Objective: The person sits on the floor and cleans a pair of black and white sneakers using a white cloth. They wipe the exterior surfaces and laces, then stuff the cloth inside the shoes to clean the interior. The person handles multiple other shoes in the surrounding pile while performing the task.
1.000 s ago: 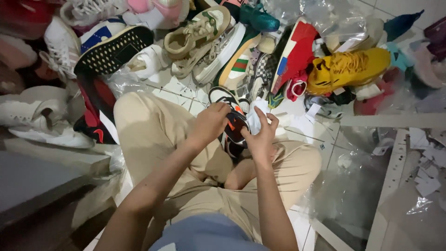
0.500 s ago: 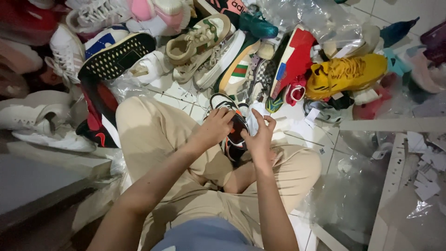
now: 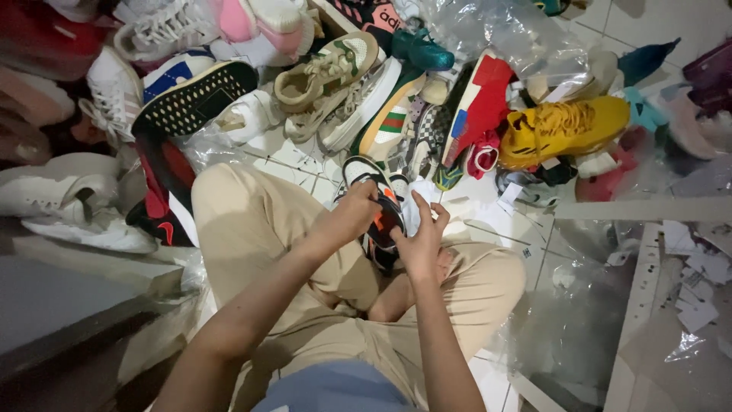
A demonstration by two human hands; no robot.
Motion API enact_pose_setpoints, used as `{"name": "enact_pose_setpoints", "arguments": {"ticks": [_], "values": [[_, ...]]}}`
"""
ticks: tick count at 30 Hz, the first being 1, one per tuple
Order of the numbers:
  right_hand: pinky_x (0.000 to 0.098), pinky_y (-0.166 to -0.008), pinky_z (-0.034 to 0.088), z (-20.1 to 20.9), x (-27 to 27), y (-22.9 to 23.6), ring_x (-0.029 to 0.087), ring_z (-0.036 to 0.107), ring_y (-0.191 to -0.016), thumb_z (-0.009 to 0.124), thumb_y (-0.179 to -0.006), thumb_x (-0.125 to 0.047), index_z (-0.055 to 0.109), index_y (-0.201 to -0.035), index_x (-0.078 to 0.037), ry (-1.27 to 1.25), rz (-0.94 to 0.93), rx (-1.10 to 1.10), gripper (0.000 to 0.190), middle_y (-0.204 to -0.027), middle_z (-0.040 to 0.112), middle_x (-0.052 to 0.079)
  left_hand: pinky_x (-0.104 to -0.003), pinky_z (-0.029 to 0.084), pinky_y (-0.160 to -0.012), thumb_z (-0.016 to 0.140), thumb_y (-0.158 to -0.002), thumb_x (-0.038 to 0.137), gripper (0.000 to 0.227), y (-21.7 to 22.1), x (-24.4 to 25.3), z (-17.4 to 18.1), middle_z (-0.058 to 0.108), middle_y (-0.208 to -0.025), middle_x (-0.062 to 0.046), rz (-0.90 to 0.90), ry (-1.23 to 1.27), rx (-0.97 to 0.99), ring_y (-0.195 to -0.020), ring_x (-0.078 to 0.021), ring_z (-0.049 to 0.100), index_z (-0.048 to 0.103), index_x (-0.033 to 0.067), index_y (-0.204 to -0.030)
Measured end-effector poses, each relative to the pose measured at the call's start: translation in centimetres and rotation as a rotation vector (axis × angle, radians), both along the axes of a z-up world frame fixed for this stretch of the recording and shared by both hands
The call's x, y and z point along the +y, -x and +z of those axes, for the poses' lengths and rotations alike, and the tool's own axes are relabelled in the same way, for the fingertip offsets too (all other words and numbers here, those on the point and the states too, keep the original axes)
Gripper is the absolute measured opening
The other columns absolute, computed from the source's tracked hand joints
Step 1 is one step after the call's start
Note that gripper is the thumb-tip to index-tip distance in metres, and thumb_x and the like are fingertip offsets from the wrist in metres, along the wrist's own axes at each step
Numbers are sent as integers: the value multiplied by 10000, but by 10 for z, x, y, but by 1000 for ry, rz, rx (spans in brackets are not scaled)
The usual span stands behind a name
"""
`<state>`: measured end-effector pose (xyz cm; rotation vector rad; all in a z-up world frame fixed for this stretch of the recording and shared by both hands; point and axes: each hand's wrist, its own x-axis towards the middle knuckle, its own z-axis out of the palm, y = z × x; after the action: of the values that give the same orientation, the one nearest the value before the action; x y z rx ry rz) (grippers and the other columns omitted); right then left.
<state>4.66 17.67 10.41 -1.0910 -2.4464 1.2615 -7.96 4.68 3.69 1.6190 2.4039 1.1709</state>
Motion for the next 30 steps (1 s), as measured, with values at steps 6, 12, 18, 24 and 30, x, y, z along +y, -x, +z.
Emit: {"name": "enact_pose_setpoints", "arguments": {"ticks": [6,12,18,24,30], "values": [[495,-995,506,-9,0,0,410,579,-1182,804,-667,-64,596,-1423,-304,-19,-3,7,821,-1413,361,169,-398,455,-834,681,-764,-117,105,9,-2,-90,526,-962,-177,-81,44,-208,-922,-404,572,672,-50,-843],[470,-999,510,3,-4,1,386,603,-1156,774,-859,-113,686,-1337,-271,-122,46,177,512,-1337,458,156,-377,486,-843,773,-741,9,75,16,4,-73,529,-1022,-116,-108,147,-148,-949,-347,598,744,62,-785],[532,-860,537,87,-10,-1,449,693,-1008,760,-817,-40,350,-1593,-144,9,146,225,884,-1192,646,263,-350,507,-840,756,-761,74,126,25,7,-81,544,-1077,-86,-105,186,-243,-953,-315,629,812,154,-843],[510,-926,549,64,4,-12,402,695,-1088,803,-796,-135,736,-1272,-208,79,406,-139,487,-1107,739,134,-381,569,-834,732,-801,63,192,33,1,-48,598,-1077,-125,-30,310,-374,-945,-336,697,819,88,-970],[475,-942,548,43,14,-5,337,697,-1105,775,-802,-221,765,-1215,-316,57,429,-310,424,-1091,745,65,-438,551,-928,695,-801,31,293,34,4,-64,566,-1138,-164,-95,303,-445,-1041,-414,672,808,94,-1064]]}}
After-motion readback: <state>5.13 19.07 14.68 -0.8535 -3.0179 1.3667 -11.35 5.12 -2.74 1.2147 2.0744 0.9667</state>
